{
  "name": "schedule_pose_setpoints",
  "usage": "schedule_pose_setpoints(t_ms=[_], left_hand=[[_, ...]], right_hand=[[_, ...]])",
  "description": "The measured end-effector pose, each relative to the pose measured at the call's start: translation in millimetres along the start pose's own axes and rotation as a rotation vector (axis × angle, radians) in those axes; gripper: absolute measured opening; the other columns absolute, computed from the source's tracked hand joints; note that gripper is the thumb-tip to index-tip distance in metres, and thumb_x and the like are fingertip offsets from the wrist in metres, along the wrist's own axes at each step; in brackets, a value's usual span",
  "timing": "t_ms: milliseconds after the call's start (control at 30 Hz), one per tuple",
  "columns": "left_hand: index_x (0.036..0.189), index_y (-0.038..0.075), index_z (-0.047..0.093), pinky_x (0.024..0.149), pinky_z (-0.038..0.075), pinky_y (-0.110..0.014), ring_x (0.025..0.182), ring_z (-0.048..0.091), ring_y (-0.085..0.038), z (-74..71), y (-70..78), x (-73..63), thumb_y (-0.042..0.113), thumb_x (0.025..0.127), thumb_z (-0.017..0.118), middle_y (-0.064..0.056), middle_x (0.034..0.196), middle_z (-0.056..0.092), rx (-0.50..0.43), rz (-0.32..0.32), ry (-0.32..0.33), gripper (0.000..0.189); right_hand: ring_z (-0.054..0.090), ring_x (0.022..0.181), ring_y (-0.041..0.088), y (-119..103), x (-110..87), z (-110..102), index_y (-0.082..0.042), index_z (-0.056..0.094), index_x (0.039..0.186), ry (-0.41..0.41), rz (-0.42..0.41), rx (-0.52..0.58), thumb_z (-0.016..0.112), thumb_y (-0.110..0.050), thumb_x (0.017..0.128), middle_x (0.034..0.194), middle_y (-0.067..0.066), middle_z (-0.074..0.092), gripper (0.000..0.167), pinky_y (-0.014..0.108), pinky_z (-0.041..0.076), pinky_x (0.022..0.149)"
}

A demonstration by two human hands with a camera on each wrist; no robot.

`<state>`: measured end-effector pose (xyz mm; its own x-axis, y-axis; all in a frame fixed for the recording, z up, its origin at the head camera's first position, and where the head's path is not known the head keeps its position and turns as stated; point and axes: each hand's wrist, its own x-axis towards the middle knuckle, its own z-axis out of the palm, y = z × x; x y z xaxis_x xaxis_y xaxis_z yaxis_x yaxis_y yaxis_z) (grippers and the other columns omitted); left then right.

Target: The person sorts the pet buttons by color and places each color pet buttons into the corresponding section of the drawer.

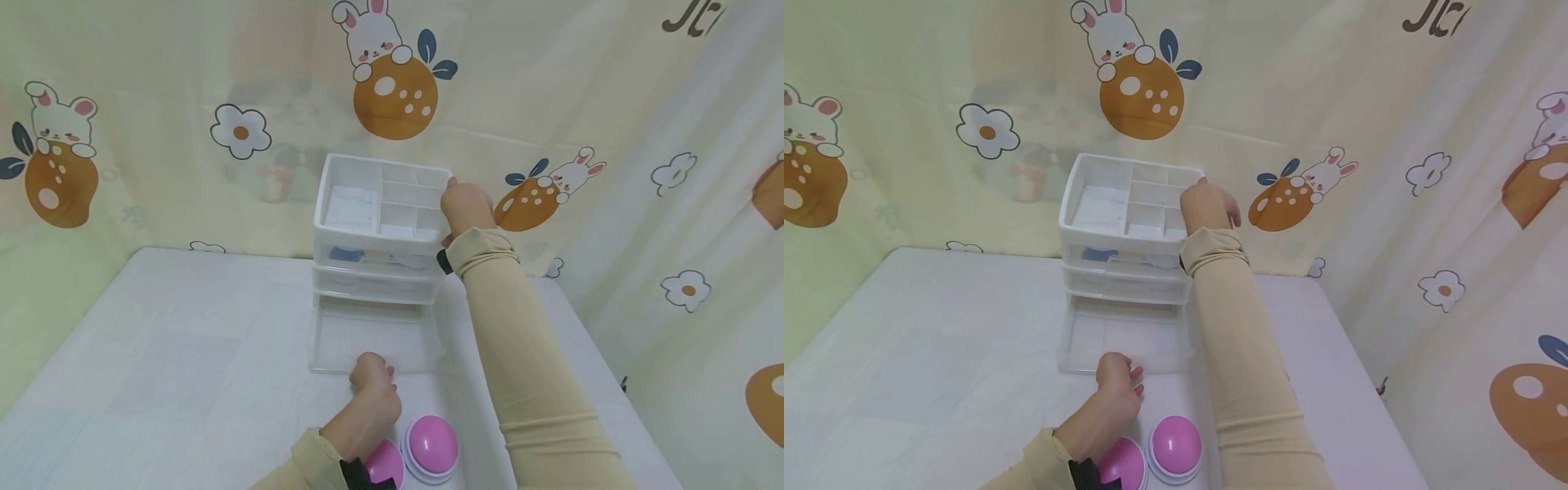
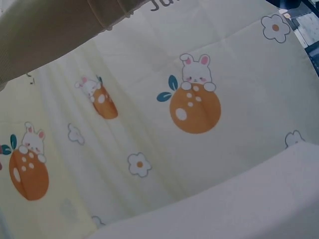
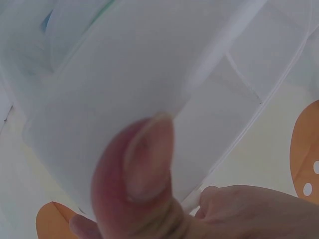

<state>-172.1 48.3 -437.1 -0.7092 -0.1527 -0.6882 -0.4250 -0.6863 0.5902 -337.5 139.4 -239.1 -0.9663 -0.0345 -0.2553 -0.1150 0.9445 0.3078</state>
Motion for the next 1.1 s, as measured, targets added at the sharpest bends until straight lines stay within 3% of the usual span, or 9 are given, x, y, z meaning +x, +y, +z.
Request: schedule_pose_setpoints(t_ms=[200,367,500,667,800,900,967,1033,1100], left_hand=[[0.133,-0.009,0.023,0.113,0.024,-0.053,0.111,0.04,-0.033,1.0,-1.1,-0.3,0.004,0.088,0.033,-0.019,0.104,0.044,-0.03,0.035,0.055,0.048],[0.131,-0.01,0.025,0.116,0.016,-0.055,0.118,0.035,-0.034,-0.3,-0.9,-0.3,0.003,0.086,0.034,-0.019,0.108,0.042,-0.027,0.047,0.057,0.048],[0.138,-0.011,0.024,0.115,0.015,-0.057,0.127,0.03,-0.042,-2.2,-1.5,-7.8,0.008,0.089,0.033,-0.024,0.123,0.042,0.048,0.003,-0.033,0.053],[0.134,-0.004,0.035,0.095,0.034,-0.042,0.109,0.04,-0.036,-0.2,-3.0,-27.9,0.011,0.086,0.037,-0.022,0.127,0.046,0.142,-0.046,-0.151,0.051],[0.128,0.003,0.047,0.084,0.037,-0.031,0.1,0.051,-0.023,4.7,-1.5,-43.0,0.008,0.081,0.043,-0.014,0.122,0.053,0.222,0.002,-0.379,0.047],[0.123,0.005,0.055,0.084,0.043,-0.027,0.096,0.06,-0.016,7.9,2.1,-44.6,0.004,0.083,0.048,-0.01,0.115,0.06,0.481,0.289,-0.693,0.041],[0.118,0.008,0.058,0.085,0.046,-0.024,0.097,0.062,-0.014,7.7,5.9,-41.6,0.007,0.084,0.053,-0.006,0.112,0.063,0.834,0.652,-0.878,0.035],[0.118,0.014,0.061,0.087,0.047,-0.021,0.102,0.061,-0.01,5.4,9.6,-37.9,0.016,0.087,0.057,0.001,0.112,0.064,1.234,1.09,-0.959,0.032],[0.121,0.022,0.06,0.087,0.047,-0.02,0.109,0.057,-0.006,1.1,12.3,-34.9,0.029,0.086,0.062,0.008,0.118,0.061,1.546,1.406,-1.012,0.036]], right_hand=[[0.048,0.1,0.029,-1,2.4,0,0.005,0.005,0.15,-0.005,0.039,0.062,0.086,-0.008,0.064,0.145,0.028,0.036,0.118,0.035,0.052,0.07],[0.05,0.109,0.031,0,0.0,0,0.007,0.007,0.149,-0.005,0.021,0.053,0.085,-0.008,0.065,0.15,0.027,0.029,0.116,0.037,0.053,0.079],[0.05,0.114,0.032,0,-1.7,-1,0.009,0.009,0.148,-0.008,-0.006,0.003,0.086,-0.013,0.066,0.155,0.024,0.019,0.114,0.038,0.053,0.084],[0.05,0.116,0.033,-1,-2.4,-3,0.009,0.009,0.148,-0.007,-0.012,0.005,0.086,-0.014,0.066,0.154,0.026,0.02,0.115,0.04,0.053,0.087],[0.05,0.119,0.034,0,-4.8,-3,0.01,0.01,0.147,0.004,-0.02,-0.008,0.086,-0.017,0.067,0.154,0.026,0.02,0.114,0.041,0.053,0.088],[0.051,0.118,0.035,0,-6.1,-2,0.011,0.013,0.147,0.014,-0.024,-0.017,0.086,-0.017,0.067,0.154,0.026,0.021,0.112,0.042,0.054,0.088],[0.05,0.12,0.035,0,-6.9,-2,0.011,0.014,0.147,0.02,-0.029,-0.02,0.086,-0.017,0.068,0.154,0.026,0.021,0.111,0.042,0.053,0.089],[0.049,0.12,0.035,0,-6.7,-2,0.01,0.012,0.147,0.02,-0.027,-0.004,0.086,-0.015,0.067,0.154,0.026,0.021,0.112,0.042,0.052,0.091],[0.049,0.121,0.035,0,-6.9,-2,0.01,0.012,0.147,0.02,-0.031,-0.009,0.086,-0.015,0.067,0.154,0.026,0.02,0.112,0.042,0.053,0.09]])
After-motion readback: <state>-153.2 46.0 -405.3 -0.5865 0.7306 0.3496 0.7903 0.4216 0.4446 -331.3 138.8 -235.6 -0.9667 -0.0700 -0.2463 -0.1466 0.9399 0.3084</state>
